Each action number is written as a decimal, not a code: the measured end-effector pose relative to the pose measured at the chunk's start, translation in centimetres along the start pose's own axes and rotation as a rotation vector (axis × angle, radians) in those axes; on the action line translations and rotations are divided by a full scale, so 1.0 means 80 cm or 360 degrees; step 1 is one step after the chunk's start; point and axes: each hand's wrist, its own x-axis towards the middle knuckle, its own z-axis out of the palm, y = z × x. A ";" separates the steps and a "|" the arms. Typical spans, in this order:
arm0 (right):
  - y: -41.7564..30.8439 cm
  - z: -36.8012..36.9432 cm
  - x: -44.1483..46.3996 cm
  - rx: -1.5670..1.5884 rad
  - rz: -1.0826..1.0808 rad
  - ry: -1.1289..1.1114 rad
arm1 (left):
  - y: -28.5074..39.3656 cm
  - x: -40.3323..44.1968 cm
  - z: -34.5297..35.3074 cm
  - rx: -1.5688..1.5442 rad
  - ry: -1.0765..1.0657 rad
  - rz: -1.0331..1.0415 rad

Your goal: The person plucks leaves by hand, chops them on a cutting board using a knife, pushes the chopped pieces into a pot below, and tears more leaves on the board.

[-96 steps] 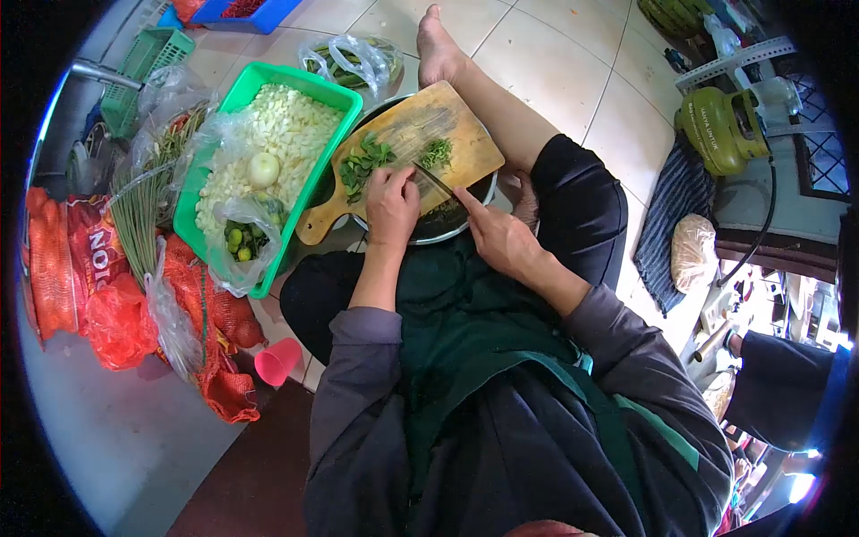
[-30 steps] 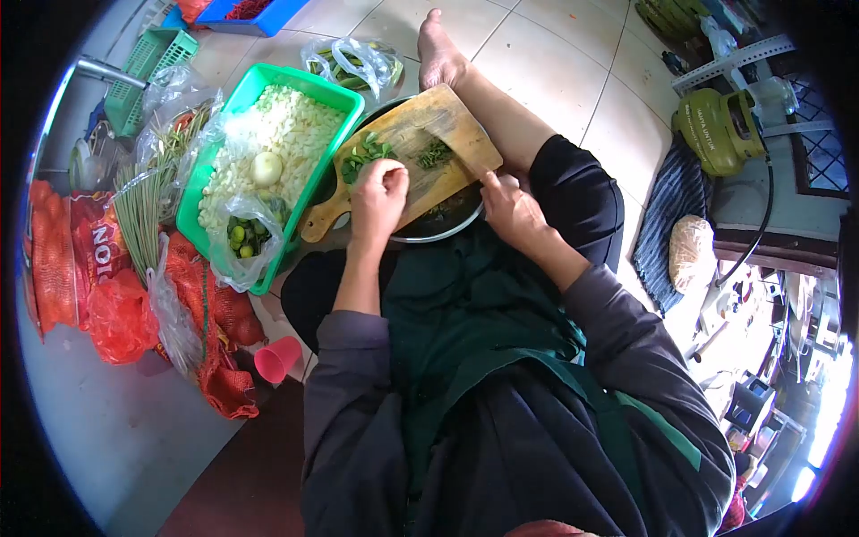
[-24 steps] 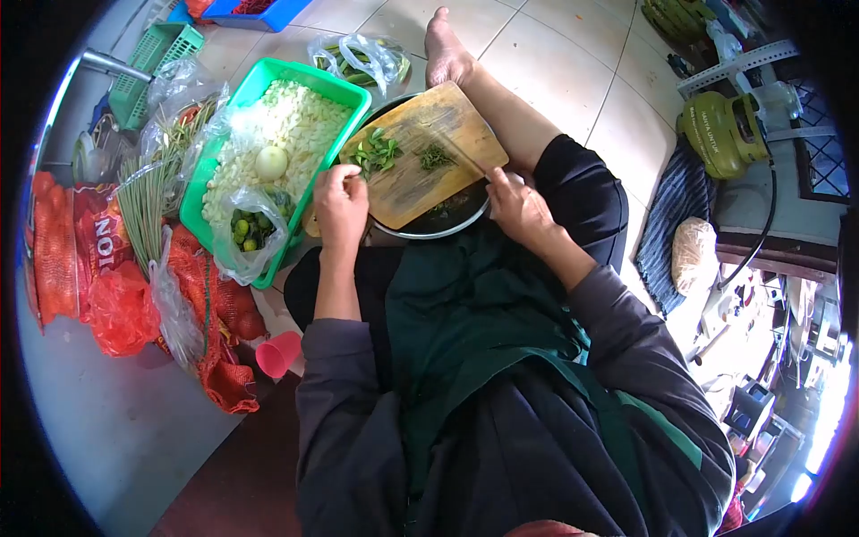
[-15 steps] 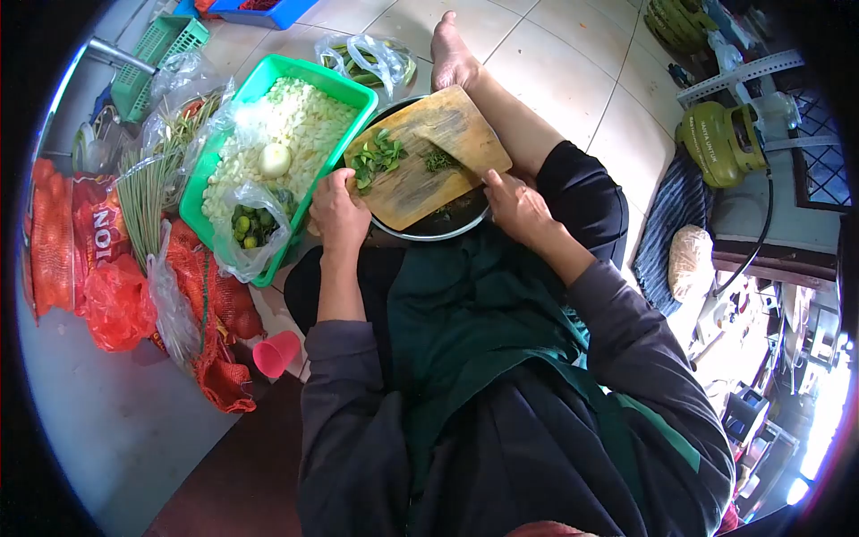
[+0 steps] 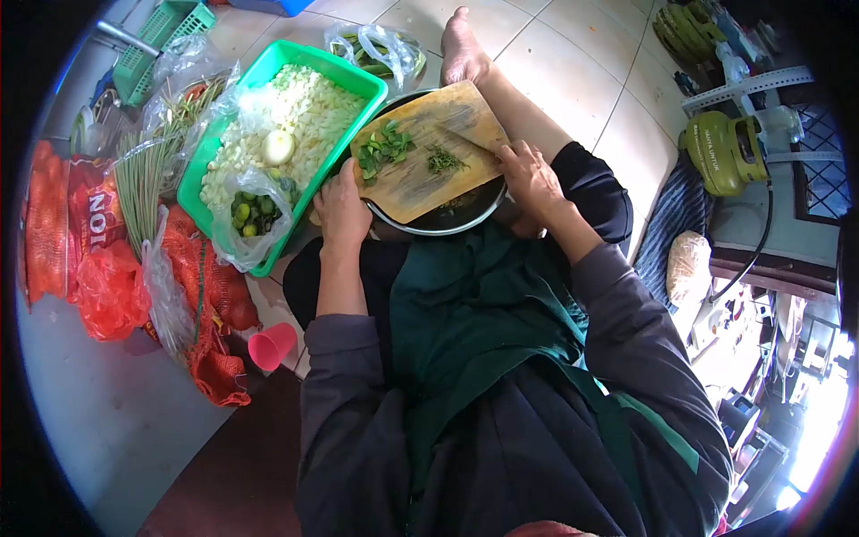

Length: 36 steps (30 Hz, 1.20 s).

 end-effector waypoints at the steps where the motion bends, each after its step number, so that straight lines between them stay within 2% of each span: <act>1: -0.004 -0.009 -0.001 -0.0059 -0.0020 -0.0084 | -0.001 0.000 0.001 0.0011 0.0009 -0.0008; 2: -0.005 -0.014 -0.002 -0.0120 -0.0038 -0.0169 | -0.001 0.000 0.002 0.0019 0.0018 -0.0014; 5: 0.009 -0.008 -0.007 -0.0059 -0.0219 -0.0115 | -0.002 0.001 0.005 0.0048 0.0042 0.0001; 8: 0.004 -0.014 0.001 -0.0029 -0.0179 -0.0118 | -0.001 0.003 0.005 0.0080 -0.0001 -0.0032; 14: 0.009 0.005 0.010 0.0583 -0.0012 0.0152 | -0.003 0.009 -0.002 -0.0022 -0.0138 -0.0016; 18: 0.007 0.011 0.004 0.0586 -0.0041 0.0288 | 0.004 0.008 -0.012 -0.0197 -0.0282 0.0012; 20: 0.005 0.010 0.002 0.0583 0.0022 0.0295 | -0.006 0.010 0.005 -0.0211 -0.0217 0.0066; 23: 0.000 -0.005 -0.001 0.0494 0.0021 0.0270 | -0.011 0.015 0.011 -0.0235 -0.0122 0.0111; 26: 0.006 -0.007 0.001 0.0061 -0.0005 0.0180 | -0.009 0.014 0.007 -0.0221 -0.0059 0.0121; 30: 0.004 -0.003 0.006 -0.0079 0.0018 0.0050 | -0.010 0.018 0.011 -0.0300 -0.0043 0.0067; 36: -0.002 -0.008 -0.005 -0.0204 -0.0157 -0.0113 | -0.022 0.019 0.029 -0.0359 0.0184 0.0222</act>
